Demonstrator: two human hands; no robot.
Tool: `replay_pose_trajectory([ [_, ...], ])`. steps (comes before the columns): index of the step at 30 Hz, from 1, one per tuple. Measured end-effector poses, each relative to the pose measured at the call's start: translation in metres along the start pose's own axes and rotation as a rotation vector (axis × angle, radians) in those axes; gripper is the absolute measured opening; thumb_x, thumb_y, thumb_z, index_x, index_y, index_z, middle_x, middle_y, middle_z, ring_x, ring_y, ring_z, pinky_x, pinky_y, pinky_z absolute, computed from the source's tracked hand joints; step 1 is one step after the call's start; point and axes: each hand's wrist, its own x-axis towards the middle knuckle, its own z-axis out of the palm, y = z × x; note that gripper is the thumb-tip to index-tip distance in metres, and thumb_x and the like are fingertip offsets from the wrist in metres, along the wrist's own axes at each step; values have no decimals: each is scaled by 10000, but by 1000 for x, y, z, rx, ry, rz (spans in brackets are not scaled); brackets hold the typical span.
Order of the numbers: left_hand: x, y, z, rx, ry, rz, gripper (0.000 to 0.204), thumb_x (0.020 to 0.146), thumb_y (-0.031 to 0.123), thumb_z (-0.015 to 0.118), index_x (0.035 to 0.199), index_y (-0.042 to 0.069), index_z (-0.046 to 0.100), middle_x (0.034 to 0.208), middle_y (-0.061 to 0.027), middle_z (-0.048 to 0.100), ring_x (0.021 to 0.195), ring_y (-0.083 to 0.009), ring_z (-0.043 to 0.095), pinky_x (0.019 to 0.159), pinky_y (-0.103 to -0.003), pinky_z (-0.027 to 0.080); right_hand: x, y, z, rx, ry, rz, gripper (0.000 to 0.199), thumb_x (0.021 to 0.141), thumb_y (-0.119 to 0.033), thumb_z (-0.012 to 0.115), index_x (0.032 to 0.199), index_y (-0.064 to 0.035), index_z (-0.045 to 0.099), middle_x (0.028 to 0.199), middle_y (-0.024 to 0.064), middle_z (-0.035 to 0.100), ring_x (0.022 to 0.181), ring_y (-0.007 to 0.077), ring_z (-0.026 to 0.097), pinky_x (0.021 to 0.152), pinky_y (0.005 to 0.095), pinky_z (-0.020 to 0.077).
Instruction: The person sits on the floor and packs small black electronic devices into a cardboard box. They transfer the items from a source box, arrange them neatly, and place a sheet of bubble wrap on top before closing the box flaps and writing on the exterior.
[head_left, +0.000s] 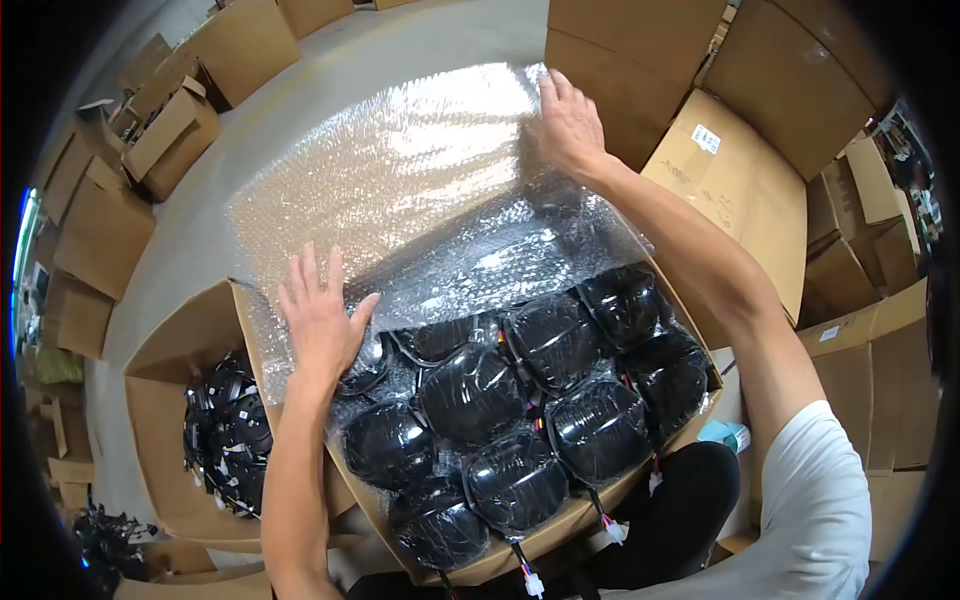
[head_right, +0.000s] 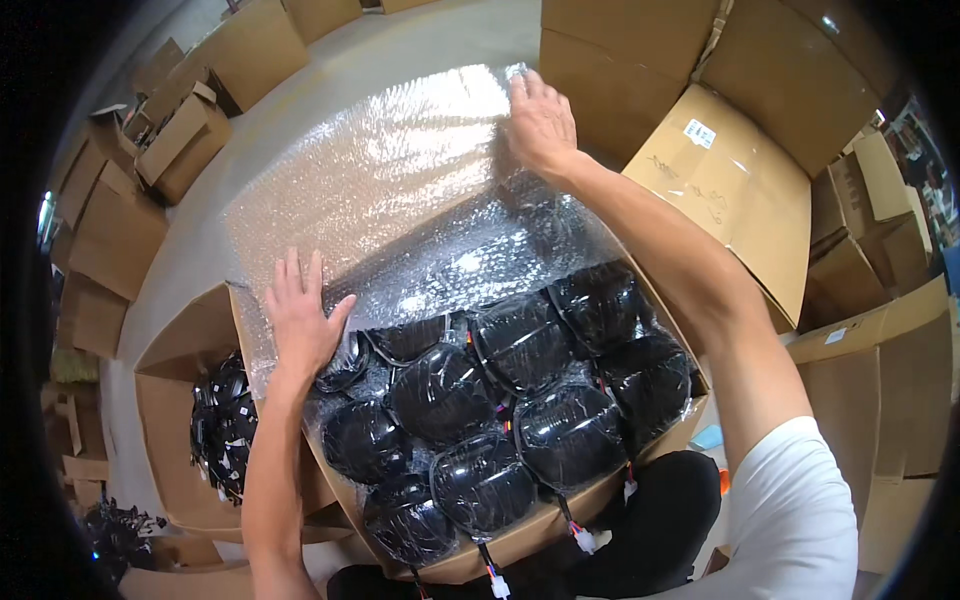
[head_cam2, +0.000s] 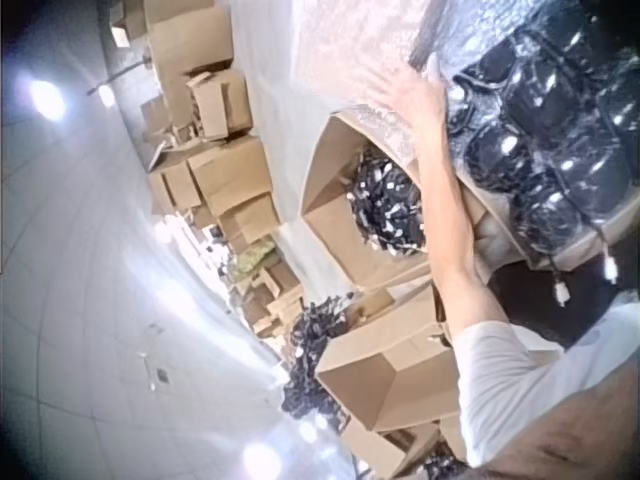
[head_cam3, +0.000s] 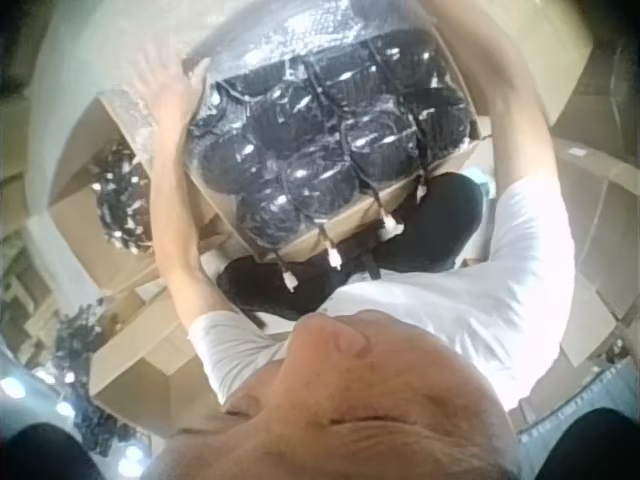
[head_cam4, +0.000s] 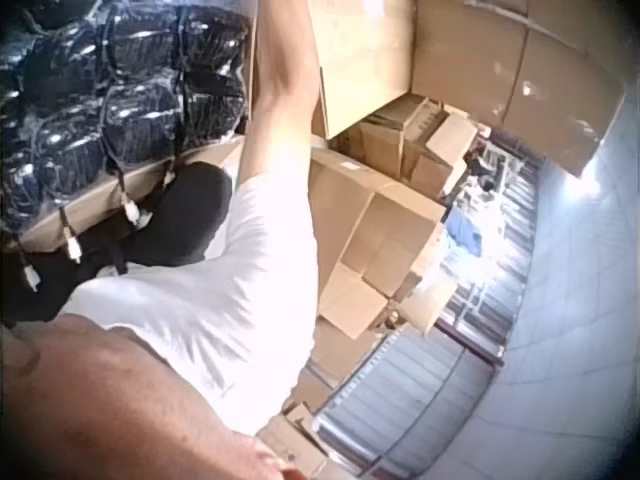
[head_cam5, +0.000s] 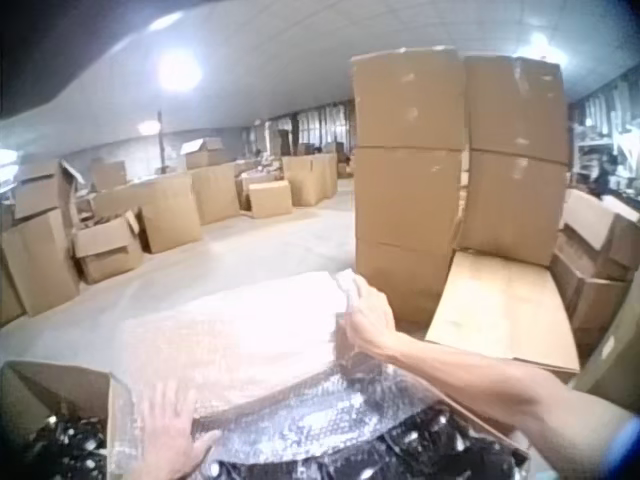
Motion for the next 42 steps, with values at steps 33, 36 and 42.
replay_pose_trajectory([
  [33, -888, -299, -73, -311, 54, -1434, 330, 831, 281, 786, 963, -3, 683, 931, -265, 710, 893, -414, 706, 803, -496, 546, -119, -98, -191, 73, -807, -263, 558, 1012, -194, 637, 1488, 32, 454, 1579, 245, 406, 1472, 377, 389, 1225, 440, 303],
  [36, -853, -320, -41, -177, -56, -1558, 450, 825, 225, 811, 1166, 19, 604, 1132, -275, 659, 1076, -452, 651, 922, -513, 524, -123, -94, -229, 163, -910, -223, 575, 1000, -192, 652, 1488, 38, 452, 1577, 243, 408, 1471, 379, 390, 1223, 449, 304],
  [42, -837, -358, -6, 552, -188, -1325, 263, 936, 176, 596, 1170, 59, 630, 1298, -154, 546, 1275, -329, 500, 1078, -509, 397, -150, -52, -287, -168, -860, -240, 486, 992, -182, 668, 1420, 1, 525, 1553, 258, 438, 1455, 418, 403, 1199, 483, 337],
])
